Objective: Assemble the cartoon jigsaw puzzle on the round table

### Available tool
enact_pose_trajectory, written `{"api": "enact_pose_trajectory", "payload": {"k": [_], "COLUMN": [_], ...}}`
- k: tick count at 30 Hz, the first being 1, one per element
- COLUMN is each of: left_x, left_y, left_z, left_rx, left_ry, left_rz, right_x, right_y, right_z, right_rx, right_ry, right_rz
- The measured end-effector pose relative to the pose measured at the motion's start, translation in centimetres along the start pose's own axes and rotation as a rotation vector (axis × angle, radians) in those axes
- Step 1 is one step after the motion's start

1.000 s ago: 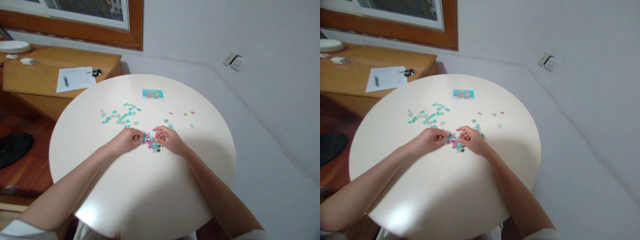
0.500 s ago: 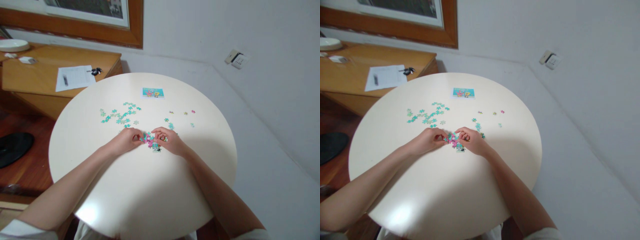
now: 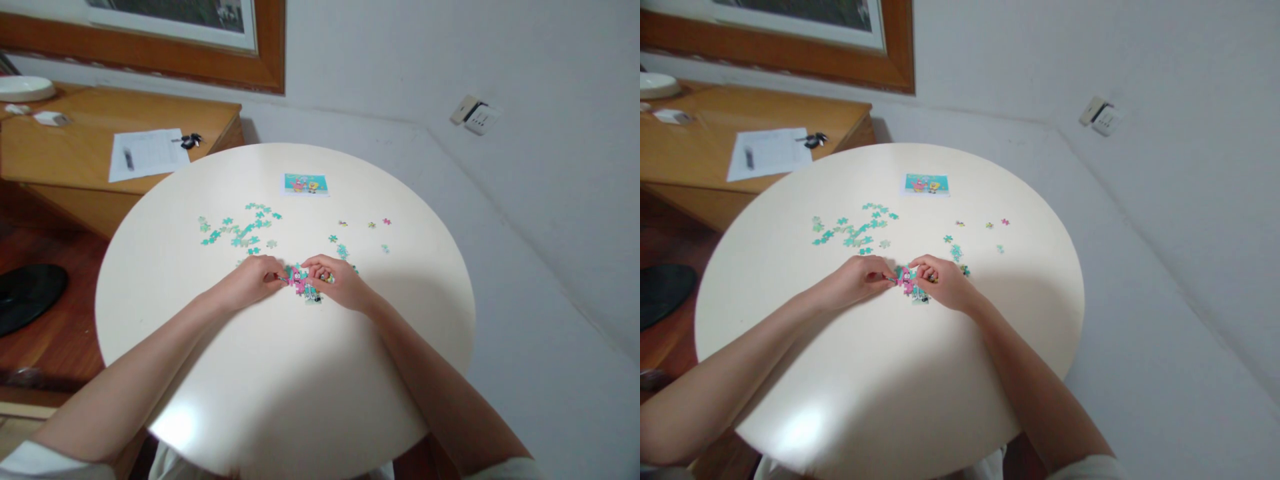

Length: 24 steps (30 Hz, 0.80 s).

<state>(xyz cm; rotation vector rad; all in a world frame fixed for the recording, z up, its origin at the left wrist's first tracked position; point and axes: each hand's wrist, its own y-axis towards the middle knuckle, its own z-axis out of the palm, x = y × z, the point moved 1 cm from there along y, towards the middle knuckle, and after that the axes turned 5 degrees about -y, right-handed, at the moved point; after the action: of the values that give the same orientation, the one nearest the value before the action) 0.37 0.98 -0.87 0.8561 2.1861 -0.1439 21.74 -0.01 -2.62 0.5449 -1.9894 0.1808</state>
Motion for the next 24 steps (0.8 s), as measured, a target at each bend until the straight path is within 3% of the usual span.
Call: {"api": "enact_pose_trajectory", "payload": {"k": [14, 24], "left_x": [0.09, 0.40], "left_y": [0.08, -0.15], "left_z": [0.28, 0.08], "left_rx": [0.014, 0.030], "left_ry": [0.002, 0.021], "left_rz": [0.091, 0.024], "right_x": [0.05, 0.35], "right_y": [0.00, -0.03], "right_z": [0.07, 0.05], "right_rx": [0.019, 0.020], "right_ry": [-0.008, -0.030], "right_rz": [0.002, 0.008]}}
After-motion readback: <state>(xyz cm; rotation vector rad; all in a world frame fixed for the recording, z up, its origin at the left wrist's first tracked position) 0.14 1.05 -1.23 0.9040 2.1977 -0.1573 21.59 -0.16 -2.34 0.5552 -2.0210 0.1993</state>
